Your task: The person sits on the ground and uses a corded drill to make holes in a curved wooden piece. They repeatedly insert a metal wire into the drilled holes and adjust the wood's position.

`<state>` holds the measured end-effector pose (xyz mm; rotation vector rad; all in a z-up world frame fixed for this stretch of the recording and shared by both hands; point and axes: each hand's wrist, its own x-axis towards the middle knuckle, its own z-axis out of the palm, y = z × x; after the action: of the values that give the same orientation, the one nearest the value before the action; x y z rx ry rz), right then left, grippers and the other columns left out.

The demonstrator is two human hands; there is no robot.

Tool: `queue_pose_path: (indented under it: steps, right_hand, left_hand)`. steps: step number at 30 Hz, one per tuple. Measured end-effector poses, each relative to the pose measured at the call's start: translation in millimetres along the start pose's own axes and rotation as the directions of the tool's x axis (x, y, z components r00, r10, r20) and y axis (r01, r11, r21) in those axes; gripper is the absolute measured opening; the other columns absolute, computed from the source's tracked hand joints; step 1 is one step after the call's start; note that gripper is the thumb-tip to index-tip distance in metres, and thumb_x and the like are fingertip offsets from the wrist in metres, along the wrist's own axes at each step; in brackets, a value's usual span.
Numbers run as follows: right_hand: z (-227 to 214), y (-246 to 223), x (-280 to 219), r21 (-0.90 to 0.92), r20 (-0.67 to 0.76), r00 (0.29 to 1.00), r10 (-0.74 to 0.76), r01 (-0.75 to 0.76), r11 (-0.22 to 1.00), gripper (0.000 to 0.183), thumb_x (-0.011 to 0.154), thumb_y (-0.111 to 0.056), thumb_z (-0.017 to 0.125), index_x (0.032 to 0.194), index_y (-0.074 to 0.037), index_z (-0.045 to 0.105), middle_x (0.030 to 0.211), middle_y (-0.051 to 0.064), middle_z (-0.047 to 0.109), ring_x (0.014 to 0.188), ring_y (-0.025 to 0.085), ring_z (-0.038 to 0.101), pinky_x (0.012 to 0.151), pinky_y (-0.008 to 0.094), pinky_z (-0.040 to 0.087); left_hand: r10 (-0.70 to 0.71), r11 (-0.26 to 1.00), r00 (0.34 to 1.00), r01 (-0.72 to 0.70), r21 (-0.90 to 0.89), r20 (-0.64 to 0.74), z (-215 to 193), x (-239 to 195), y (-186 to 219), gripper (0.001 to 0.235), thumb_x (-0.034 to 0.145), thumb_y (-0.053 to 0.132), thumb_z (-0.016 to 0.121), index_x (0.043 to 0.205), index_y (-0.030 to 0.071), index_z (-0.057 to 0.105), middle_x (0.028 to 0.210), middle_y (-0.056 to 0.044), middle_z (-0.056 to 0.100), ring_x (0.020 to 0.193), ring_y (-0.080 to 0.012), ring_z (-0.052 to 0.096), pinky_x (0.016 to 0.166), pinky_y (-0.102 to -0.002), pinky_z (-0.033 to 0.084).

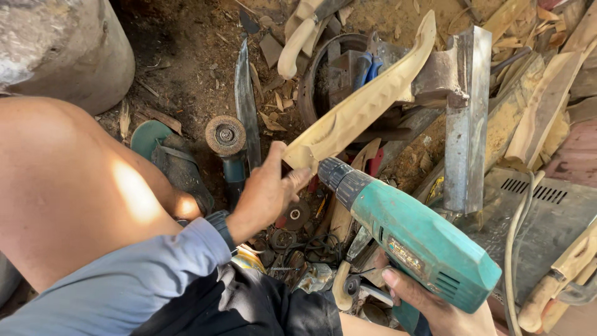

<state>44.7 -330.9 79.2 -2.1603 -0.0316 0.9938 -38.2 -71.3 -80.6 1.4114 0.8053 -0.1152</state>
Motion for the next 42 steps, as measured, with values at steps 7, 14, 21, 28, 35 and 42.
queue_pose_path:
  steps: [7, 14, 21, 28, 35, 42]
  right_hand:
    - [11, -5, 3, 0.128, 0.046, 0.999, 0.008, -0.014, 0.992, 0.041, 0.084, -0.001, 0.081, 0.122, -0.001, 0.065, 0.098, 0.013, 0.077, 0.076, 0.02, 0.068, 0.061, 0.038, 0.058]
    - [16, -13, 4, -0.026, -0.022, 0.995, 0.096, -0.096, 0.995, 0.041, 0.076, -0.004, 0.081, 0.116, -0.004, 0.071, 0.092, 0.011, 0.077, 0.076, 0.016, 0.067, 0.063, 0.034, 0.058]
    - [17, -21, 4, -0.093, 0.049, 0.991, 0.125, -0.12, 0.988, 0.035, 0.081, -0.012, 0.083, 0.112, -0.005, 0.069, 0.09, 0.009, 0.077, 0.07, 0.017, 0.065, 0.059, 0.034, 0.057]
    - [18, -17, 6, -0.027, 0.086, 0.995, 0.049, -0.046, 0.999, 0.037, 0.087, -0.007, 0.082, 0.12, -0.002, 0.068, 0.098, 0.013, 0.079, 0.074, 0.02, 0.068, 0.061, 0.036, 0.058]
    - [20, -23, 6, -0.12, 0.021, 0.995, 0.094, -0.091, 0.989, 0.039, 0.084, -0.009, 0.084, 0.119, -0.001, 0.069, 0.097, 0.013, 0.077, 0.077, 0.02, 0.067, 0.064, 0.036, 0.058]
    - [37, -41, 8, -0.156, -0.04, 0.993, 0.113, -0.118, 0.981, 0.041, 0.081, -0.011, 0.085, 0.118, -0.002, 0.07, 0.098, 0.012, 0.078, 0.079, 0.019, 0.069, 0.067, 0.035, 0.058]
  left_hand:
    - [0.184, 0.977, 0.978, -0.17, 0.13, -0.099, 10, 9, 4, 0.04, 0.09, 0.023, 0.074, 0.112, 0.002, 0.049, 0.086, -0.023, 0.07, 0.08, -0.0398, 0.072, 0.069, -0.049, 0.052]
    - [0.283, 0.953, 0.948, -0.26, 0.154, -0.149, 11, 10, -3, 0.036, 0.089, 0.021, 0.077, 0.1, -0.001, 0.051, 0.088, -0.025, 0.07, 0.086, -0.0461, 0.069, 0.069, -0.051, 0.051]
    - [0.281, 0.95, 0.949, -0.254, 0.183, -0.141, 8, 6, 4, 0.032, 0.087, 0.014, 0.075, 0.101, -0.002, 0.051, 0.091, -0.027, 0.067, 0.083, -0.0469, 0.068, 0.068, -0.052, 0.052]
    - [0.193, 0.955, 0.975, -0.162, 0.249, -0.107, 8, 6, 6, 0.031, 0.084, 0.009, 0.073, 0.104, -0.002, 0.051, 0.093, -0.027, 0.067, 0.087, -0.047, 0.068, 0.072, -0.053, 0.052]
    - [0.29, 0.926, 0.952, -0.255, 0.28, -0.093, 11, 2, 4, 0.037, 0.088, 0.015, 0.075, 0.108, -0.002, 0.05, 0.102, -0.028, 0.067, 0.092, -0.0492, 0.066, 0.074, -0.054, 0.053]
    - [0.332, 0.912, 0.939, -0.295, 0.284, -0.09, 11, 0, 4, 0.04, 0.085, 0.01, 0.075, 0.113, -0.003, 0.049, 0.105, -0.028, 0.065, 0.092, -0.0497, 0.066, 0.073, -0.054, 0.054]
